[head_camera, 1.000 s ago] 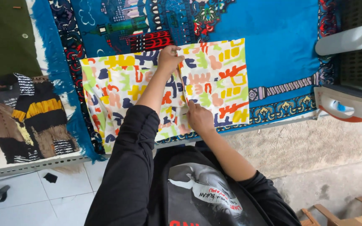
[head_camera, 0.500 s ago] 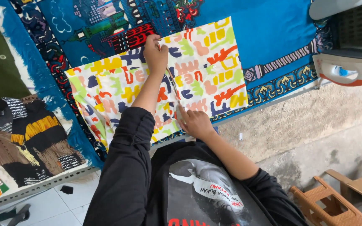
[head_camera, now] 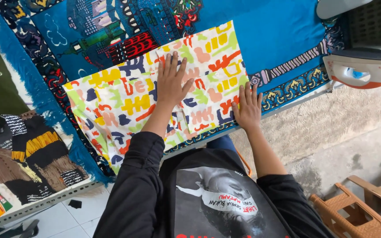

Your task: Ironing a piece of patterned fabric using a steam iron and a spray bottle on a pressing table.

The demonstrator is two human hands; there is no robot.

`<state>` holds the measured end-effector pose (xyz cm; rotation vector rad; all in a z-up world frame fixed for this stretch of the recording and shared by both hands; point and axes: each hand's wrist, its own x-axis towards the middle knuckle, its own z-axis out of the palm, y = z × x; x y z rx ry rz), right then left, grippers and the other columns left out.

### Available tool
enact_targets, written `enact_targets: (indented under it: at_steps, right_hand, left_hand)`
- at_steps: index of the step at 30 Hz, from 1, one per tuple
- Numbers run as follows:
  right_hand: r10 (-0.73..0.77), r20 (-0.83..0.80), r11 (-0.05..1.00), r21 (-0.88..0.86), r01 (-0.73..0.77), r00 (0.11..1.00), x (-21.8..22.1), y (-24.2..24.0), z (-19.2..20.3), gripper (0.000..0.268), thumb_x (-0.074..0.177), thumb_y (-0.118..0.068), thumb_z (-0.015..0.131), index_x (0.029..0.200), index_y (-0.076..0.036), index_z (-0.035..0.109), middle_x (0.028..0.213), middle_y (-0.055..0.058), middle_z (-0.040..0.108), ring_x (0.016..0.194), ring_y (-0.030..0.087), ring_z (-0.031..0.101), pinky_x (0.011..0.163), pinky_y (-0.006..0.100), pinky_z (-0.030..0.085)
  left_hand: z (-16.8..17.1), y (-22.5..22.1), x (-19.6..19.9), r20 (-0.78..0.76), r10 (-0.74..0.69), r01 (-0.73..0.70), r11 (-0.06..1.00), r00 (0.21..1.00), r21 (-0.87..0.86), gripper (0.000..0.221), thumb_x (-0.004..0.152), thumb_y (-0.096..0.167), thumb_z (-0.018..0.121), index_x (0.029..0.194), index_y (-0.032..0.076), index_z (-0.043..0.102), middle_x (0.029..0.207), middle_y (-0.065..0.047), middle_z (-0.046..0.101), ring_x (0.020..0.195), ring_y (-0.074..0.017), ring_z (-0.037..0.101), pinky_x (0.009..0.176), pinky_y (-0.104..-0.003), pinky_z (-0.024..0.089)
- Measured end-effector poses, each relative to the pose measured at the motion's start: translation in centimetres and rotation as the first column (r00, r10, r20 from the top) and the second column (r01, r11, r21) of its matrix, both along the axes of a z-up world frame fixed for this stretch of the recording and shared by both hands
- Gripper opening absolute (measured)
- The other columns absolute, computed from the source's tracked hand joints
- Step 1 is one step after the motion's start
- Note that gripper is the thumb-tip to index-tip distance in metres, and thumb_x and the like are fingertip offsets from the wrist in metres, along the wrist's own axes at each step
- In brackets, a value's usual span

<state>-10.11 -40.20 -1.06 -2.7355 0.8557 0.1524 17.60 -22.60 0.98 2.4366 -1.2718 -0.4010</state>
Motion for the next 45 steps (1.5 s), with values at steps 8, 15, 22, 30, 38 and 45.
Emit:
enact_targets:
  at_steps: [8,15,22,30,38,45]
  right_hand:
    - [-0.015,0.199,1.000,0.003,0.015,0.980,1.3,-2.1,0.8,0.060,0.108,-0.037,0.047,0.160,-0.006,0.041,0.166,0.023,0.030,0.154,0.041,0.023,0.120,0.058,0.019]
    - [0.089,-0.019,0.996,0.007,-0.088,0.996,8.7,-6.1,0.6,0.065,0.111,-0.045,0.024,0.166,-0.010,0.024,0.173,0.017,0.014,0.159,0.035,0.004,0.125,0.055,0.003]
    - [0.117,-0.114,0.993,0.041,-0.113,0.987,8.7,-6.6,-1.0,0.067,0.109,-0.048,0.020,0.167,-0.013,0.017,0.174,0.014,0.010,0.160,0.031,0.004,0.127,0.051,0.001]
    - [0.094,0.092,0.985,0.139,-0.107,0.991,8.5,-7.1,-0.9,0.068,0.109,-0.048,0.028,0.168,-0.017,0.016,0.174,0.012,0.000,0.159,0.031,-0.001,0.126,0.053,0.000]
    - [0.322,0.225,0.947,-0.060,-0.316,0.920,15.5,-9.0,-0.2,0.064,0.110,-0.035,0.042,0.167,-0.011,0.022,0.172,0.019,0.010,0.157,0.036,0.003,0.125,0.053,0.004]
    - [0.307,-0.029,0.950,0.070,-0.305,0.951,19.1,-9.5,0.4,0.062,0.109,-0.046,0.033,0.167,-0.028,0.021,0.174,0.009,0.007,0.159,0.029,-0.002,0.125,0.055,-0.003]
  left_hand:
    - [-3.6,1.0,-3.0,0.183,0.034,0.004,0.978,0.983,-0.206,0.046,0.108,0.046,0.046,0.129,0.008,0.061,0.135,-0.021,0.052,0.135,-0.0374,0.047,0.112,-0.051,0.033]
    - [-4.7,1.5,-5.2,0.177,0.102,-0.079,0.988,0.979,-0.134,0.027,0.096,0.035,0.072,0.099,0.008,0.066,0.116,-0.009,0.056,0.121,-0.0306,0.054,0.103,-0.044,0.044]
    - [-3.9,1.3,-4.0,-0.148,0.387,-0.406,0.904,0.910,-0.135,0.024,0.089,0.034,0.078,0.092,0.011,0.069,0.112,-0.004,0.050,0.114,-0.0300,0.050,0.098,-0.043,0.041]
    - [1.7,0.2,-6.0,0.142,0.348,-0.315,0.925,0.927,-0.213,0.025,0.094,0.017,0.058,0.117,0.006,0.060,0.128,-0.020,0.055,0.133,-0.0378,0.049,0.111,-0.054,0.037]
    - [-1.6,-4.5,-4.2,0.137,0.209,-0.188,0.970,0.968,-0.150,0.056,0.106,0.045,0.045,0.155,0.019,0.045,0.165,-0.016,0.034,0.155,-0.0332,0.024,0.126,-0.054,0.011]
    - [-1.1,-4.7,-2.3,0.138,0.468,-0.468,0.883,0.873,-0.036,0.062,0.104,0.053,0.046,0.158,0.023,0.044,0.167,-0.019,0.028,0.157,-0.0386,0.011,0.122,-0.061,-0.007]
